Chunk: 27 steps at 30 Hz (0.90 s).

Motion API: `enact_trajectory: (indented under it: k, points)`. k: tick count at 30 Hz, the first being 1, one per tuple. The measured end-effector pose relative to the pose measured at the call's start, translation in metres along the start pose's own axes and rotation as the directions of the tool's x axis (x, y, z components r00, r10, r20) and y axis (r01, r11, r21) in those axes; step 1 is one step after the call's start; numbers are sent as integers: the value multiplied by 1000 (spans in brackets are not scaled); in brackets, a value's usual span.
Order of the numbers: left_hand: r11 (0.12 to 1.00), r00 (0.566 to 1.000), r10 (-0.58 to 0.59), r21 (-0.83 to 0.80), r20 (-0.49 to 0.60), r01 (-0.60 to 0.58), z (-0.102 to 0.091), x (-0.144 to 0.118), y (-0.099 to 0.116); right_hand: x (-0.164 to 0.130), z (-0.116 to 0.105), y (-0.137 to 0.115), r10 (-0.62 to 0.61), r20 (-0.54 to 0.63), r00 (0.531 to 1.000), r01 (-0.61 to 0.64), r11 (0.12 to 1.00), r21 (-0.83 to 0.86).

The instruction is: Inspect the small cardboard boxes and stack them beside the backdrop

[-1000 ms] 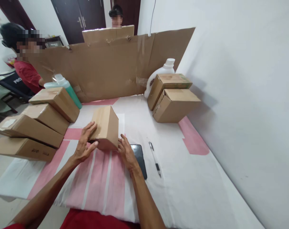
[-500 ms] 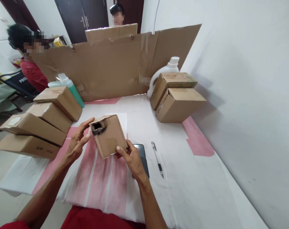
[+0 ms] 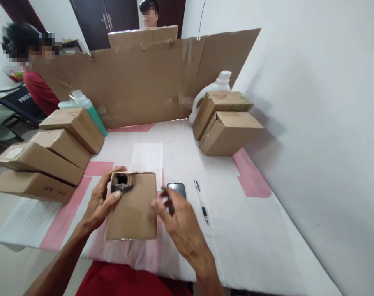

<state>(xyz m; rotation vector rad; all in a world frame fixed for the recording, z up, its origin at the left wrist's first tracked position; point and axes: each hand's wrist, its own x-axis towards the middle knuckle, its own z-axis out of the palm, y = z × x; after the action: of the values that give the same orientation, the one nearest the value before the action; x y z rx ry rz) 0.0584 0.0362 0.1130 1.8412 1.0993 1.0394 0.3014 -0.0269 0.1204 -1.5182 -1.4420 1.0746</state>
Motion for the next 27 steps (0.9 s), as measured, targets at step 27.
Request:
enact_trajectory:
  k: [27]
  points:
    - [956,976,-164,221,-143,193,9,0,36,47,52,-52,-287,-170,943,228,927,-297]
